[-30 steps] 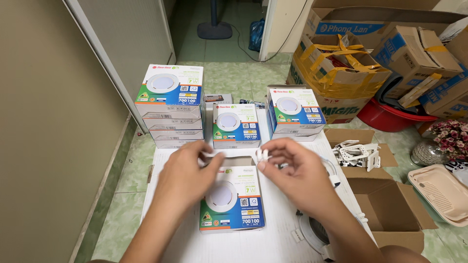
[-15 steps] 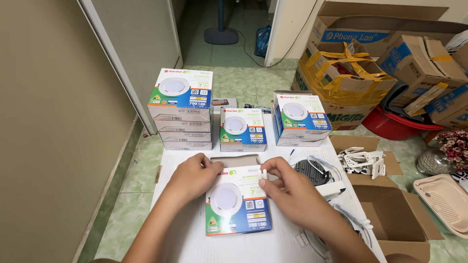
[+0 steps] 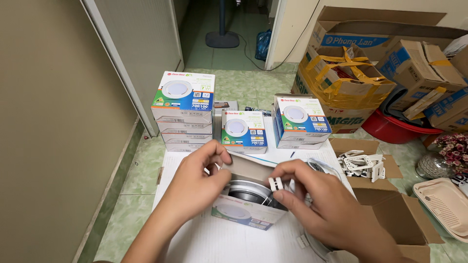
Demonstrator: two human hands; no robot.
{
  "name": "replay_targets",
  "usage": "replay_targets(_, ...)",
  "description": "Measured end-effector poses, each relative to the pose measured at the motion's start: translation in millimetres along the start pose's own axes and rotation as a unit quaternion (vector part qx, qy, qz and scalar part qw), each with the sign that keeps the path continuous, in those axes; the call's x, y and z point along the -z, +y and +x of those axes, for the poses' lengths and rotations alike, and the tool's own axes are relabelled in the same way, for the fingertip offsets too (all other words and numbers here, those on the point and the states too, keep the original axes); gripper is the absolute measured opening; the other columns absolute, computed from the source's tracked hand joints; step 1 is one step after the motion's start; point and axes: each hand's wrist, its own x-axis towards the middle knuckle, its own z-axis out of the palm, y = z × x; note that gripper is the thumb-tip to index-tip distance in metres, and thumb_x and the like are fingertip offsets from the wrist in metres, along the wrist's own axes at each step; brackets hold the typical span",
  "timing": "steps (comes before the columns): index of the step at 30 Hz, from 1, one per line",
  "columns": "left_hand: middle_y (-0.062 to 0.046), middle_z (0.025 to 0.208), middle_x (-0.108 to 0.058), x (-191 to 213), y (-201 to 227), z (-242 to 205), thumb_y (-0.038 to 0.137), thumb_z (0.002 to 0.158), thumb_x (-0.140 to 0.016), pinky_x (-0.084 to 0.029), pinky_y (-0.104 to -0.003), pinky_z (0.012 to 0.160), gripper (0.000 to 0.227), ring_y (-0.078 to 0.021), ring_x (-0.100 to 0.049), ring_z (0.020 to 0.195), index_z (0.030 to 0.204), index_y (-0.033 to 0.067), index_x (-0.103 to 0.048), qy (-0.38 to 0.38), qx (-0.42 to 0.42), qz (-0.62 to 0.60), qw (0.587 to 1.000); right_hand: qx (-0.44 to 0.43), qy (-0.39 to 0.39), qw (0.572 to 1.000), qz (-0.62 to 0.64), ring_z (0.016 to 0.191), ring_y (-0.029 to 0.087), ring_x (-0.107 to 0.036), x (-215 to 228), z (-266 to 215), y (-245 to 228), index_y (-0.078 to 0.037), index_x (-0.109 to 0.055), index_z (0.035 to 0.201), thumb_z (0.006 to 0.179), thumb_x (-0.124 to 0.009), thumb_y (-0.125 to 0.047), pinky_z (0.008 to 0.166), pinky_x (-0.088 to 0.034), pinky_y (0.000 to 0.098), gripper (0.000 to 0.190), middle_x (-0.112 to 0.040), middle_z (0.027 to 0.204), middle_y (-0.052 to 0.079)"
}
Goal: The person unpacks LED downlights from cardboard boxes, inspects the light fixtures and their power drivers, and places them on a white surface or back into the packaging.
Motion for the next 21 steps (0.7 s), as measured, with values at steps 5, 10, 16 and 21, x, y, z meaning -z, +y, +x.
replay_targets(5,0.003,0.081,-0.068,7,-2,-9,0.000,0.072,-0.058,-0.041,-0.026,0.067,0.023,-0.0125,-0.047,0.066,0.087,0.0140,-0.068,-0.044,-0.036,-0.024,0.998,0.005,-0.033,0.995,-0.093,0.042,0.010,-0.064,14,-10,4,-0.040,-0.070,0.115,0.090,-0.070,-0.041,0.054,-0.050,0.0278,0.025,-0.080,0.082,-0.020)
replay_targets(10,0.003,0.086,-0.072,14,-10,-7,-0.001,0.073,-0.059,-0.042,-0.025,0.067,0.024,-0.0111,-0.049,0.067,0.089,0.0127,-0.070,-0.067,-0.030,-0.038,0.997,0.119,-0.007,0.987,-0.104,0.054,0.015,-0.074,13,-11,8,-0.034,-0.077,0.118,0.091,-0.063,-0.028,0.062,-0.057,0.0299,0.031,-0.085,0.110,-0.015)
replay_targets(16,-0.002,0.091,-0.070,22,-12,-5,0.009,0.093,-0.054,-0.049,-0.029,0.076,0.020,-0.0148,-0.054,0.076,0.093,0.0080,-0.074,-0.081,-0.014,-0.098,0.992,0.114,-0.024,0.993,-0.033,0.081,0.014,-0.075,11,-4,5,-0.028,-0.078,0.130,0.095,-0.054,-0.021,0.072,-0.055,0.0308,0.043,-0.080,0.099,-0.006)
replay_targets(21,0.001,0.072,-0.067,24,-3,-10,0.015,0.087,-0.081,-0.045,-0.029,0.068,0.032,-0.0137,-0.056,0.064,0.090,0.0192,-0.049,-0.053,0.034,0.089,0.994,0.128,0.067,0.988,0.048,0.077,0.011,-0.062,-12,5,25,-0.018,-0.065,0.106,0.082,-0.064,-0.004,0.073,-0.053,0.0252,0.028,-0.061,0.095,-0.002)
